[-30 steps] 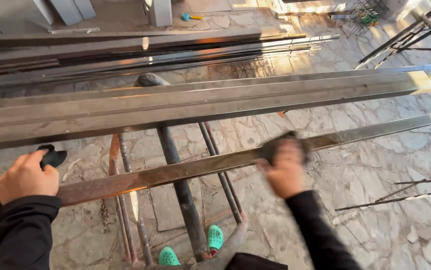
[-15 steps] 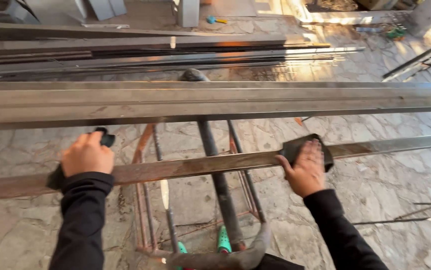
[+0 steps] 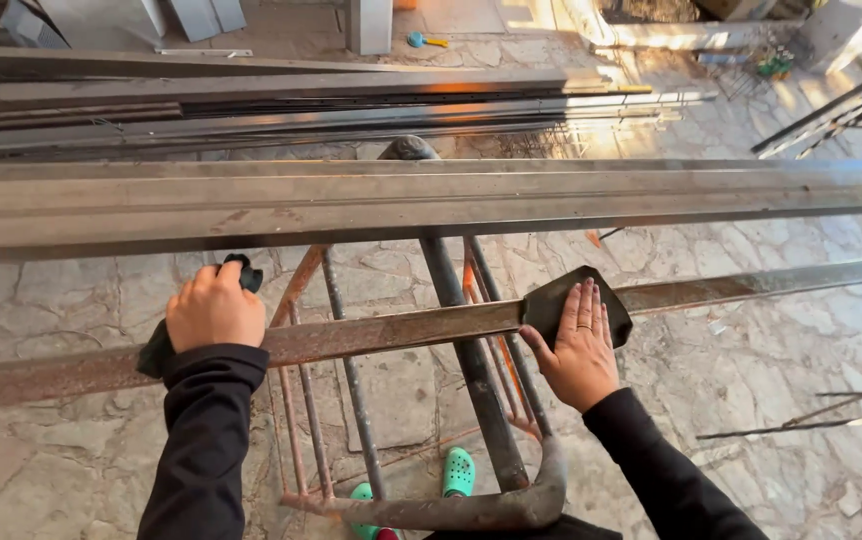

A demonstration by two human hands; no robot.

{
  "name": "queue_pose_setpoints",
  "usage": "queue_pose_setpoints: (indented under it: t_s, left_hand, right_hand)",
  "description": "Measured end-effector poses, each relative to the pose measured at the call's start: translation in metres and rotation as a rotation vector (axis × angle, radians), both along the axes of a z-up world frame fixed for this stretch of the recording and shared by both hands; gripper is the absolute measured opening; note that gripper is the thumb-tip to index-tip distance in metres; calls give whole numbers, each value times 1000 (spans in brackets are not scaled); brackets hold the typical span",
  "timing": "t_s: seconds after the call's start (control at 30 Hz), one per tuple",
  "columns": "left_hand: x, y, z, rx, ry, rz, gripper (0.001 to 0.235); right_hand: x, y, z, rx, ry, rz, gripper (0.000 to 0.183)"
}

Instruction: Sanding a long metal beam with sandpaper to smooth the surface before further processing.

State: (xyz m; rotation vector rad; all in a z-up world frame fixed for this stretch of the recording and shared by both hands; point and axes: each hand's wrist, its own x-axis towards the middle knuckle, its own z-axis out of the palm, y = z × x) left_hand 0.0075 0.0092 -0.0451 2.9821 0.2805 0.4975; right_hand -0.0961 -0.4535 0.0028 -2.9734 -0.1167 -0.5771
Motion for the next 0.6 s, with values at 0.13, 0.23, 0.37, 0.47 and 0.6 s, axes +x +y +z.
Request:
queue_pose_setpoints:
  t_s: [0.13, 0.23, 0.37, 0.47, 0.6]
  left_hand:
    - [-1, -5, 5, -8, -3, -9, 38]
    - [-4, -6, 18, -14, 19, -14, 38]
    - [-1, -5, 6, -18, -7, -38, 36]
    - [0, -7, 8, -52, -8, -35, 35]
    - [-7, -8, 25, -32, 13, -50, 36]
  right_hand:
    - [-18, 99, 21, 43, 78, 252, 112]
    - [-12, 129, 13, 37, 82, 433, 120]
    - [13, 46, 14, 129, 290, -95, 118]
    - [4, 75, -5, -3, 183, 67, 102]
    - [-20, 175, 30, 105, 173, 412, 126]
